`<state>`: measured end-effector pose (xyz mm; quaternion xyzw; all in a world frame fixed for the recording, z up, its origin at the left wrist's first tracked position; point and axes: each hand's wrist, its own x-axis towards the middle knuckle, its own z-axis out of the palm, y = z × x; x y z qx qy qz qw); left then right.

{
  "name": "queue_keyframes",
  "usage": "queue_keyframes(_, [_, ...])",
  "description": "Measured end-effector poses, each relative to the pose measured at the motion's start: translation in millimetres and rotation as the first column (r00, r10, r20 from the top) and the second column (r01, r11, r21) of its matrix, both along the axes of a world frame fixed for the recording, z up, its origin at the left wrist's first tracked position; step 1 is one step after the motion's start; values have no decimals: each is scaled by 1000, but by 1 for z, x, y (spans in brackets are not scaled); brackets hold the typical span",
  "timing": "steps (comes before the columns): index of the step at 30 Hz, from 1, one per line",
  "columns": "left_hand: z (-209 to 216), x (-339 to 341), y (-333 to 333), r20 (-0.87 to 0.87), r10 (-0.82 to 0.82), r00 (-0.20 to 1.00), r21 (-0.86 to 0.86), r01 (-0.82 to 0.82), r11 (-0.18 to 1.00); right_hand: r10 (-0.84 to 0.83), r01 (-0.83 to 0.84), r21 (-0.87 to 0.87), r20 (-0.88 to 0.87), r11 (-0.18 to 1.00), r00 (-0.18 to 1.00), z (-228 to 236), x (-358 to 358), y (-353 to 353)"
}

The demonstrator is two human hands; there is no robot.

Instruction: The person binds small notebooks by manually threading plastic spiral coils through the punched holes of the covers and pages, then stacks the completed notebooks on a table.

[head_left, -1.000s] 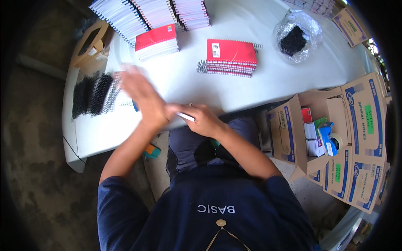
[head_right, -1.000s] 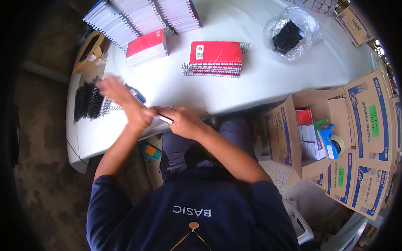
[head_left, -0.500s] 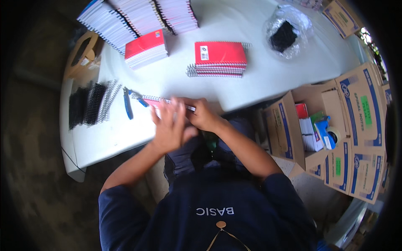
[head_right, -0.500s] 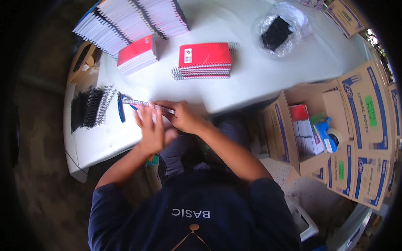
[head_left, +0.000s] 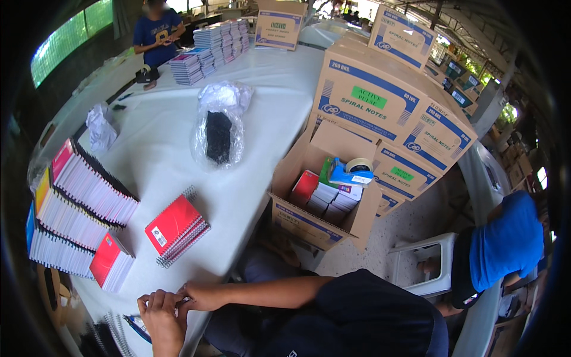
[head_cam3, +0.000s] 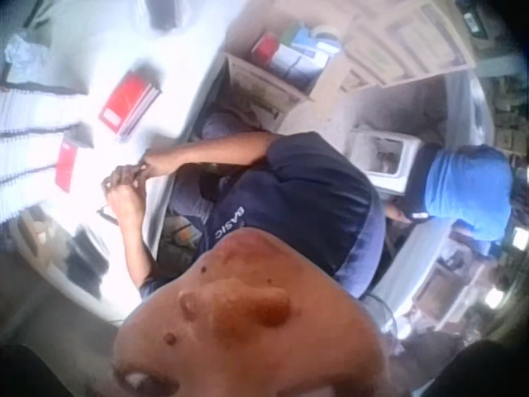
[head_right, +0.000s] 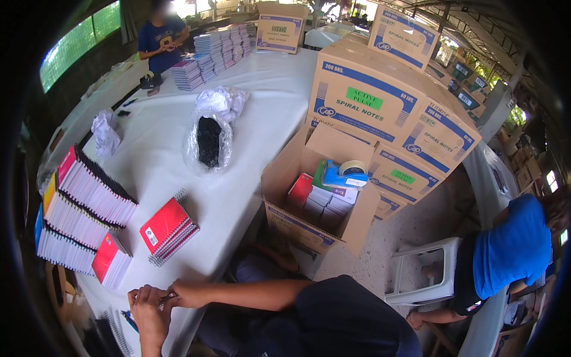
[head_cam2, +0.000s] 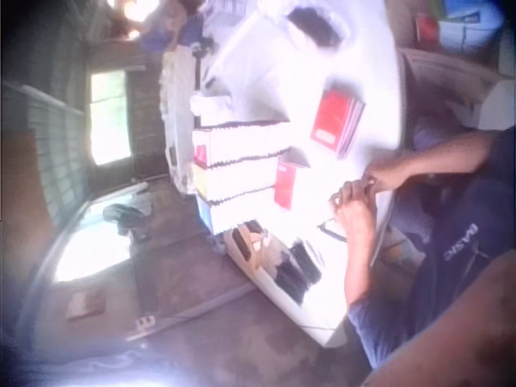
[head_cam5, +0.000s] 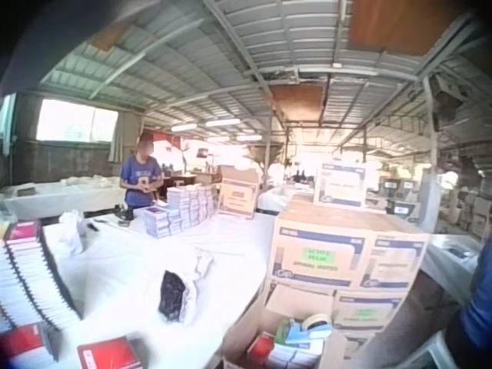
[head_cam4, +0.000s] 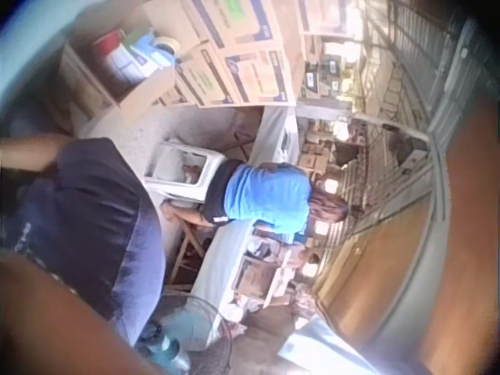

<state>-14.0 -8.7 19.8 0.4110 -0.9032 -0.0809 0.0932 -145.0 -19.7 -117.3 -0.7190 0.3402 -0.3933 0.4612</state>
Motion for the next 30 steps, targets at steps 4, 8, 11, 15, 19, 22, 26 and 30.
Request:
queue_keyframes(4, [-4,-5,-8,-98,-92,991,-249,65,966,4,3,-30,253,1000,967,5,3,0])
queue_keyframes(8, [0,5,-19,-78,-184,980,-22,183,983,-3,2,14,65,1000,998,6,5,-1])
queue_keyframes(11, [-10,1,-19,-146,-126,981,-72,117,991,-4,8,-19,201,1000,980,5,2,-3])
queue_keyframes(15, [-10,-1,-14,-213,-99,972,-30,94,995,92,-94,-4,269,996,959,8,-3,-3])
queue_keyframes(19, [-3,6,-15,-230,-108,967,-57,98,994,55,4,-251,227,968,972,8,6,-3])
queue_keyframes(22, [-4,2,-16,-172,-98,980,-36,93,995,175,-117,-293,180,949,968,-2,2,-10])
queue_keyframes(26, [-16,7,-39,-311,-67,948,258,152,954,-24,-96,260,423,961,906,-13,3,-6])
queue_keyframes(30, [-24,24,-39,-432,67,899,411,130,902,-41,6,133,262,991,964,-1,7,-7])
